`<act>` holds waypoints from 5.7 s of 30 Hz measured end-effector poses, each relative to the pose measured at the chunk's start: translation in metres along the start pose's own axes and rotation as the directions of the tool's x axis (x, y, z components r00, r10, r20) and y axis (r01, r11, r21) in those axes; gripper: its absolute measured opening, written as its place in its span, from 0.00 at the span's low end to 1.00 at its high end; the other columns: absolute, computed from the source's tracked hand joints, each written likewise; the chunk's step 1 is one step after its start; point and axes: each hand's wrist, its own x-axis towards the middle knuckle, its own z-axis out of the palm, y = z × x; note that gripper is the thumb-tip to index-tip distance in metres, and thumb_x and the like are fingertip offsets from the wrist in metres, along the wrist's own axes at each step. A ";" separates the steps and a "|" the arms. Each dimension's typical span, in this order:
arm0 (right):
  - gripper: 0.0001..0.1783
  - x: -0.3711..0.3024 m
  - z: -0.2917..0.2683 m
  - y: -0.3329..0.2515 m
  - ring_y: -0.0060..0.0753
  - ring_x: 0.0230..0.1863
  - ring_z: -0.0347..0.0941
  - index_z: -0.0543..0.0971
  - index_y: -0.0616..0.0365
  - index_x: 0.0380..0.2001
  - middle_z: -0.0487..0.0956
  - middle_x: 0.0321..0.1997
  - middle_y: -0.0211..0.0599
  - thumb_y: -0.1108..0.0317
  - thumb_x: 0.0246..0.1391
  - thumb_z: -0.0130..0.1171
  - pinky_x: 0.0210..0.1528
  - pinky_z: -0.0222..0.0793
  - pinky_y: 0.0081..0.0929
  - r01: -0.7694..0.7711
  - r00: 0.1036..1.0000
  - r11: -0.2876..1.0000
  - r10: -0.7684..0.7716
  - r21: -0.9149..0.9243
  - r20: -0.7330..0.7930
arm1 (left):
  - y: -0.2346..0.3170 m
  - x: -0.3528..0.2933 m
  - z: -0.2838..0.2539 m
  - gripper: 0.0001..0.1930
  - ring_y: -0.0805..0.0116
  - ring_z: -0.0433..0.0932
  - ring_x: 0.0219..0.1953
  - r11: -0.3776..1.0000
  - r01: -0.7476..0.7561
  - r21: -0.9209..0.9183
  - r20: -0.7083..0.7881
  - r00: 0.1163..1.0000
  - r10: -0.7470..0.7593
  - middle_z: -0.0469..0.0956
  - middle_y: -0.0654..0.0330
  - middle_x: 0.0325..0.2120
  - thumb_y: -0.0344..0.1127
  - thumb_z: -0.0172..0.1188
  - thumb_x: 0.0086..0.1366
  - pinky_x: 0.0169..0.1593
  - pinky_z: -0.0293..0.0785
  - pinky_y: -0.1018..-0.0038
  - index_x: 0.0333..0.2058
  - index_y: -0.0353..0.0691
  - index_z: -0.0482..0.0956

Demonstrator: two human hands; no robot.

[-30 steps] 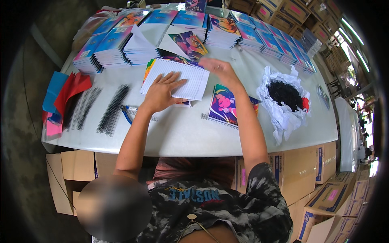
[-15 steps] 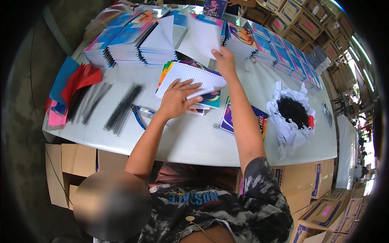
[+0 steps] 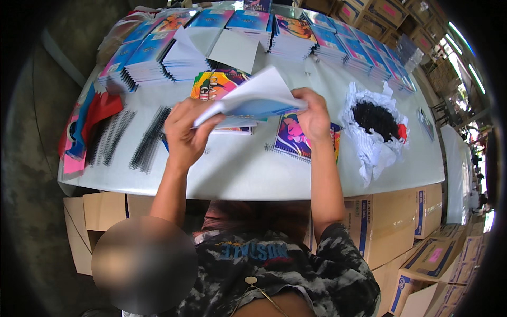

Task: The person assembles spiral-bound notebooks by inserting metal coils into pre-punched holes. They retrieve notebooks from a cardboard box, align the coils, and use pliers to secure the ends. Completed notebooks are stacked on the table.

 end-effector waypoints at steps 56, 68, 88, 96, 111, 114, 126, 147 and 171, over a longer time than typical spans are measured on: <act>0.08 -0.167 0.066 -0.060 0.27 0.25 0.75 0.76 0.67 0.32 0.77 0.23 0.47 0.74 0.48 0.58 0.30 0.67 0.23 -0.363 0.932 0.202 0.065 -0.910 -0.357 | -0.013 -0.011 0.015 0.38 0.54 0.65 0.51 0.993 0.000 -0.120 0.085 0.996 0.010 0.66 0.51 0.50 0.42 0.69 0.45 0.53 0.59 0.63 0.54 0.38 0.63; 0.15 -0.122 0.036 0.024 0.20 0.32 0.73 0.75 0.63 0.35 0.78 0.31 0.32 0.79 0.41 0.64 0.36 0.70 0.19 -0.136 0.940 0.900 -0.016 -0.415 -0.341 | -0.007 -0.097 0.016 0.10 0.77 0.75 0.29 0.577 0.690 -0.437 0.325 0.719 -0.614 0.79 0.62 0.27 0.25 0.66 0.50 0.36 0.71 0.80 0.33 0.34 0.78; 0.10 -0.146 0.038 0.068 0.19 0.32 0.74 0.78 0.66 0.32 0.80 0.30 0.33 0.77 0.43 0.64 0.37 0.69 0.18 -0.237 0.899 0.930 0.101 -0.280 -0.427 | -0.039 -0.138 0.029 0.10 0.75 0.70 0.35 0.546 0.806 -0.230 0.474 0.583 -0.661 0.74 0.64 0.32 0.20 0.50 0.54 0.42 0.65 0.79 0.36 0.34 0.73; 0.16 -0.127 0.023 0.045 0.16 0.35 0.71 0.76 0.66 0.41 0.79 0.36 0.31 0.75 0.46 0.62 0.39 0.68 0.16 -0.185 0.959 0.921 0.092 -0.344 -0.269 | -0.043 -0.121 0.019 0.12 0.72 0.72 0.40 0.625 0.779 -0.060 0.571 0.540 -0.618 0.75 0.60 0.36 0.20 0.48 0.55 0.44 0.67 0.77 0.40 0.30 0.71; 0.17 -0.125 0.028 0.043 0.19 0.40 0.71 0.75 0.68 0.43 0.78 0.41 0.37 0.76 0.48 0.60 0.44 0.67 0.18 -0.173 0.970 0.901 0.086 -0.397 -0.229 | -0.186 -0.062 -0.051 0.20 0.54 0.73 0.42 0.391 0.392 0.833 -0.093 0.795 -0.599 0.74 0.53 0.40 0.52 0.54 0.57 0.43 0.70 0.62 0.40 0.43 0.77; 0.17 -0.130 0.023 0.044 0.19 0.40 0.71 0.74 0.68 0.44 0.78 0.42 0.37 0.76 0.48 0.60 0.45 0.66 0.18 -0.225 0.949 0.870 0.094 -0.439 -0.299 | -0.155 -0.042 -0.066 0.19 0.54 0.75 0.38 0.457 0.494 0.740 -0.157 0.787 -0.597 0.75 0.52 0.37 0.52 0.55 0.56 0.41 0.70 0.63 0.35 0.42 0.80; 0.14 -0.131 0.030 0.046 0.18 0.36 0.72 0.76 0.67 0.42 0.79 0.39 0.36 0.77 0.49 0.58 0.40 0.67 0.15 -0.073 0.960 0.821 -0.096 -0.567 -0.262 | -0.046 -0.052 -0.023 0.20 0.81 0.52 0.21 0.801 0.590 -0.101 0.533 0.712 -0.457 0.59 0.69 0.19 0.49 0.42 0.68 0.26 0.50 0.82 0.31 0.36 0.71; 0.13 -0.136 0.036 0.044 0.17 0.33 0.71 0.77 0.67 0.39 0.80 0.35 0.35 0.76 0.48 0.59 0.38 0.68 0.17 -0.149 0.962 0.870 0.017 -0.470 -0.273 | -0.042 0.000 -0.028 0.17 0.67 0.71 0.37 0.979 -0.109 0.172 0.702 0.711 -0.044 0.75 0.62 0.37 0.34 0.63 0.53 0.39 0.67 0.74 0.43 0.40 0.73; 0.20 -0.140 0.075 0.057 0.44 0.42 0.77 0.77 0.65 0.42 0.77 0.42 0.52 0.75 0.41 0.62 0.43 0.72 0.28 0.258 0.954 0.577 -0.278 -0.775 0.111 | -0.091 -0.083 0.003 0.54 0.38 0.32 0.63 0.806 -0.273 0.525 0.142 0.962 0.233 0.38 0.35 0.59 0.75 0.36 0.51 0.58 0.20 0.41 0.59 0.26 0.49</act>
